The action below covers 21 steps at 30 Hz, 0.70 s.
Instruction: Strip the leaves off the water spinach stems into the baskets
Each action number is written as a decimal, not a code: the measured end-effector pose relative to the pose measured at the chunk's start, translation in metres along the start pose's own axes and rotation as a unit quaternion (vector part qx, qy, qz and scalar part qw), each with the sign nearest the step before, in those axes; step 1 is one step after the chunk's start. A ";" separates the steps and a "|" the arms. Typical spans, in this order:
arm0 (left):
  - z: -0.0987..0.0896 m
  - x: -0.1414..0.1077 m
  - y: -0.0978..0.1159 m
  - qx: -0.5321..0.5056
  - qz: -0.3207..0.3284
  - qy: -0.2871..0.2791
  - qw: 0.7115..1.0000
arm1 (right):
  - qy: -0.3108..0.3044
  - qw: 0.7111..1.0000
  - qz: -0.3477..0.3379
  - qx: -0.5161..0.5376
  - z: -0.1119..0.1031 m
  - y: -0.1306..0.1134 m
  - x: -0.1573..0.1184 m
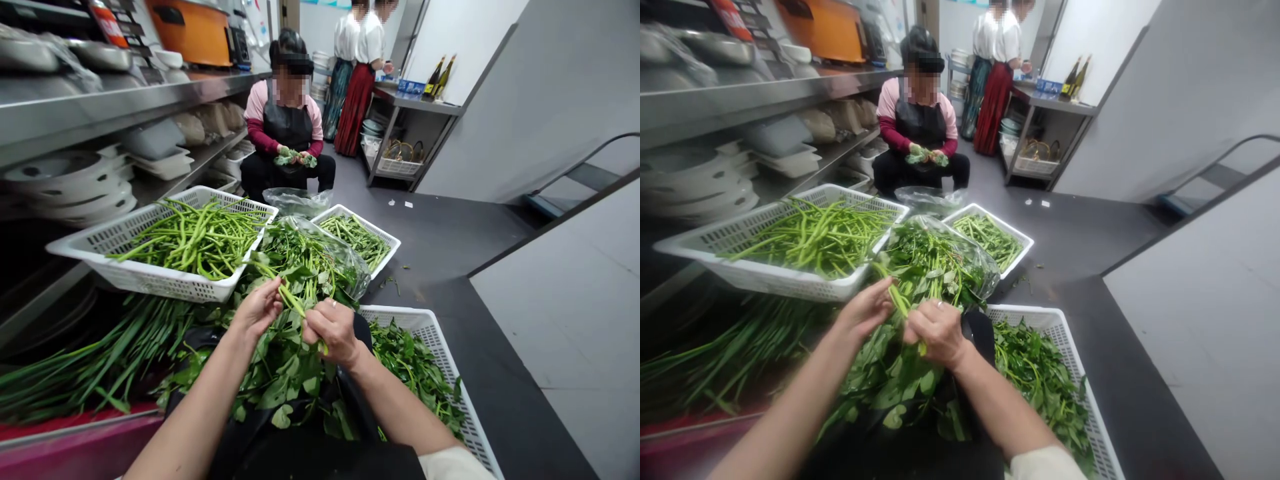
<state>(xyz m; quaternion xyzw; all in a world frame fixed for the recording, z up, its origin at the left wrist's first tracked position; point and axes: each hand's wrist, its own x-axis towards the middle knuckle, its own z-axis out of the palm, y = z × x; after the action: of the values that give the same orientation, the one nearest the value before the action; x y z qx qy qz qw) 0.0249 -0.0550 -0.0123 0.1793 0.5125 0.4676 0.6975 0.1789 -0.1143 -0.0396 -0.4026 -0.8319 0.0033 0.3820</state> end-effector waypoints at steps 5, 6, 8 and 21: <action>0.003 -0.004 -0.006 -0.022 0.047 0.038 0.998 | 0.208 0.932 0.272 0.121 -0.026 0.019 0.008; 0.002 -0.005 -0.006 -0.013 0.062 0.045 0.997 | 0.200 0.913 0.325 0.148 -0.030 0.023 0.013; 0.001 -0.010 -0.006 0.034 0.094 0.036 0.994 | 0.097 0.915 0.340 0.196 -0.034 0.029 0.022; 0.018 -0.021 -0.025 -0.026 0.046 -0.027 0.998 | 0.094 0.941 0.261 0.192 0.004 0.019 0.017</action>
<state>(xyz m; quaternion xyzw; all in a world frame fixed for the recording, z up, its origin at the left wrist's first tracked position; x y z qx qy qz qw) 0.0515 -0.0813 -0.0117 0.1972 0.4723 0.5069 0.6936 0.1822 -0.0891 -0.0376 -0.5231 -0.6414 0.2245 0.5143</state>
